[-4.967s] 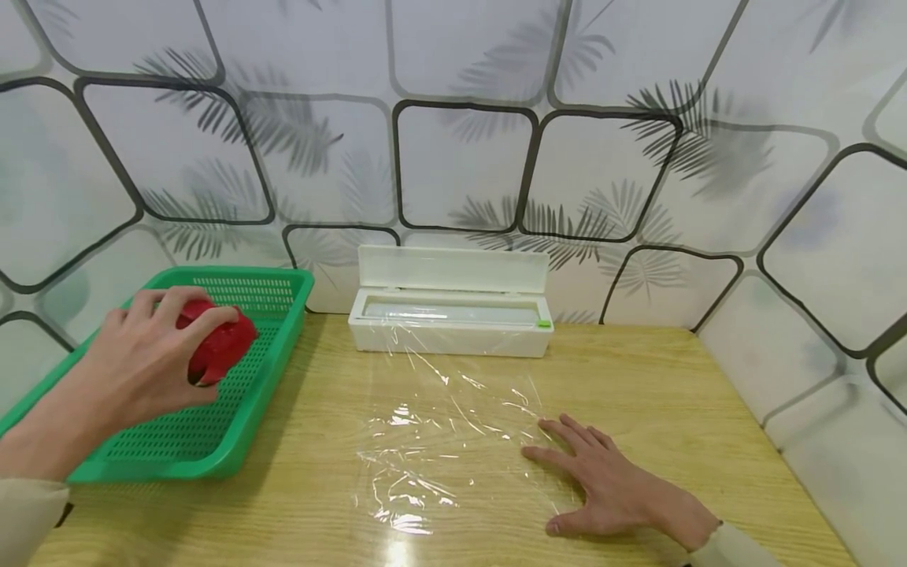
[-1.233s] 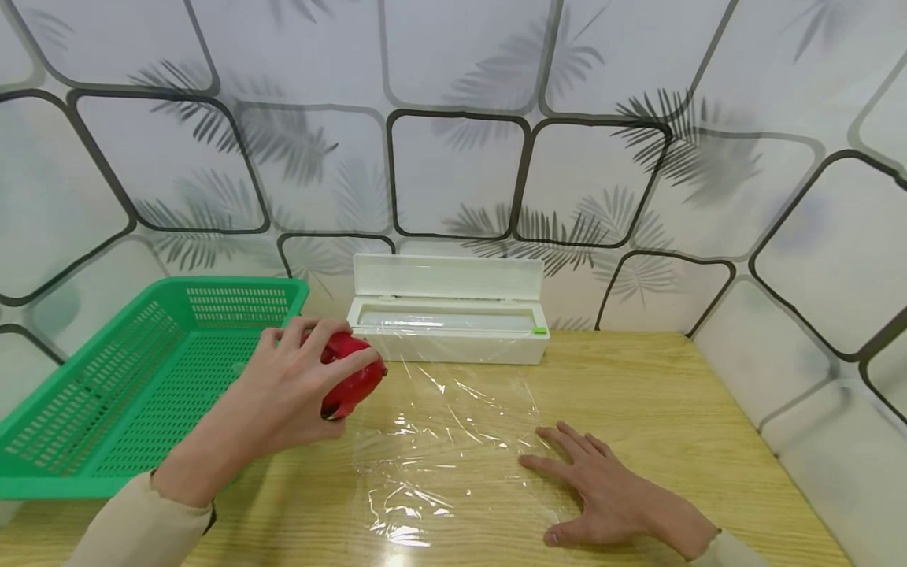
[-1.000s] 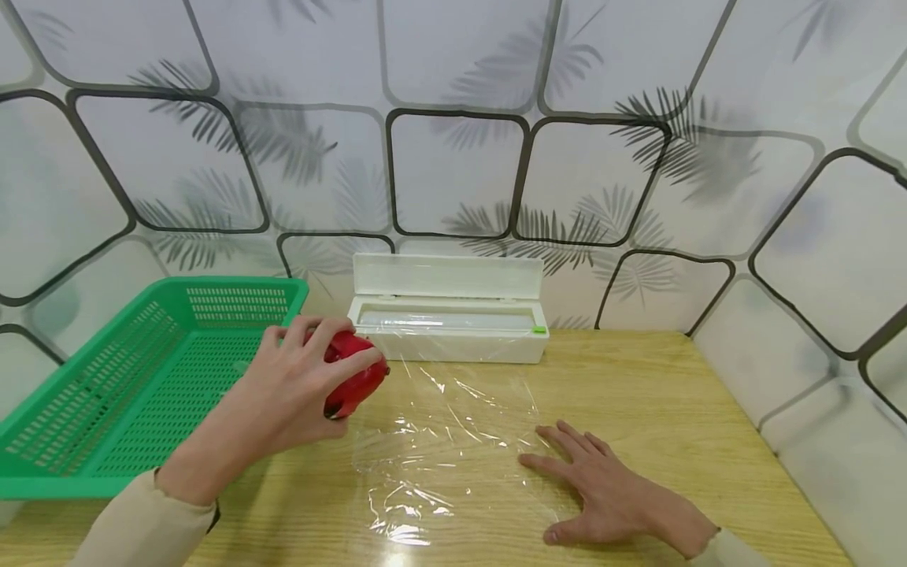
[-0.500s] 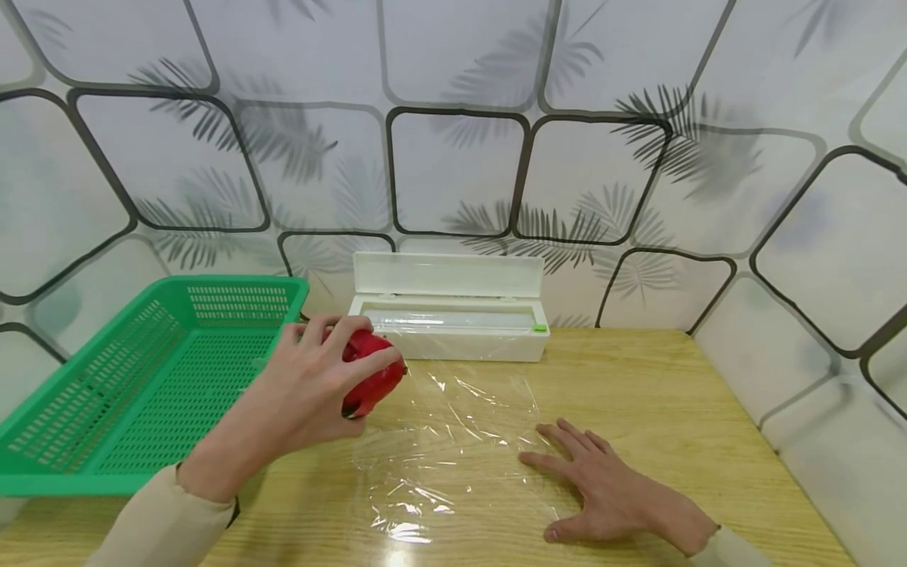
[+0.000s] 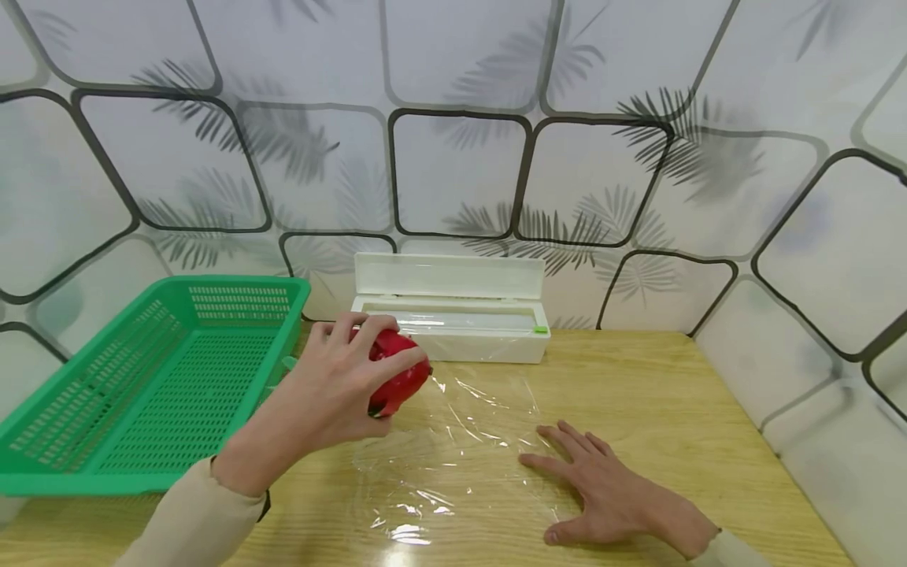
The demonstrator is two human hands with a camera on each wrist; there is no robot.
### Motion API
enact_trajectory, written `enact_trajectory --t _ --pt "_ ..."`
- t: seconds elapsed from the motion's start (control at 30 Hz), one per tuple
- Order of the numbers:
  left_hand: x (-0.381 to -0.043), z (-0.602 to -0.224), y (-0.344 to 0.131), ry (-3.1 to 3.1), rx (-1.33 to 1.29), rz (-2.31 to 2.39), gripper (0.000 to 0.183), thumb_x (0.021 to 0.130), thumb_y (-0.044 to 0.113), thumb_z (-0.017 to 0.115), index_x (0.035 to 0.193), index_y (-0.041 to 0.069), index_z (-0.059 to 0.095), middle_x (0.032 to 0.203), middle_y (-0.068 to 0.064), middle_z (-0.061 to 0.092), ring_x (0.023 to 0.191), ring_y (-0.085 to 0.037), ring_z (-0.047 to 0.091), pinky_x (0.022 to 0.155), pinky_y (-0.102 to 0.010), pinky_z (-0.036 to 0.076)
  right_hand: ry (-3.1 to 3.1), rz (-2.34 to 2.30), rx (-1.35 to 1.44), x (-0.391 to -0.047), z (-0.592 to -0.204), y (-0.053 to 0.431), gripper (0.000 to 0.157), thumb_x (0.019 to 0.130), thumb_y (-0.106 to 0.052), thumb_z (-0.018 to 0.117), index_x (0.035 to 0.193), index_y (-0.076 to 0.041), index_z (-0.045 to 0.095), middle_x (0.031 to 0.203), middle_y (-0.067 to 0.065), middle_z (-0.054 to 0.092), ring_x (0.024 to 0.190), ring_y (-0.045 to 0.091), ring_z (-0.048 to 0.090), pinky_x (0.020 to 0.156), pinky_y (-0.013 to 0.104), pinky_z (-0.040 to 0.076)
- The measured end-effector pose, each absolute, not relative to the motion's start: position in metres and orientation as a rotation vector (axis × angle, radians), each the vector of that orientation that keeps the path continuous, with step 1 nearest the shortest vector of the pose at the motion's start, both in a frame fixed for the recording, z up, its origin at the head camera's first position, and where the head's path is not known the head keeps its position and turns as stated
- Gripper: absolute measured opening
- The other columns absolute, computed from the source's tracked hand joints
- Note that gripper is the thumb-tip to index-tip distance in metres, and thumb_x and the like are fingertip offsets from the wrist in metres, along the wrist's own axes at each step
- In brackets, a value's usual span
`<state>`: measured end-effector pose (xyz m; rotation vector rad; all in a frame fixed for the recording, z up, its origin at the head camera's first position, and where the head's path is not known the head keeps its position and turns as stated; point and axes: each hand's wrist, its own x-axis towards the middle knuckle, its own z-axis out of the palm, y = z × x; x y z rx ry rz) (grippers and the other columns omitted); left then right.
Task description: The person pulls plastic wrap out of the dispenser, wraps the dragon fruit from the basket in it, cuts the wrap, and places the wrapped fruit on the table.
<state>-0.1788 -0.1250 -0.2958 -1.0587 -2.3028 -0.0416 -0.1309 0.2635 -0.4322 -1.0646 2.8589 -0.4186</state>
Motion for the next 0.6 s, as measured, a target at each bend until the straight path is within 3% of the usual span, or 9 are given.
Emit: enact_trajectory --t 0.6 --pt "-0.181 -0.320 -0.092 -2.410 -1.126 0.021 0.069 0.063 0.049 0.087 0.126 0.034 0.063 0.128 -0.008 0.058 0.114 -0.035 0.056 0.079 -0.052 0.055 2.840 -0.378 -1.056 -0.133 -0.431 0.263 0.087 0.081 -0.080 0.062 0.154 -0.036 0.044 0.159 0.020 0.038 0.144 0.056 0.036 0.100 0.076 0.039"
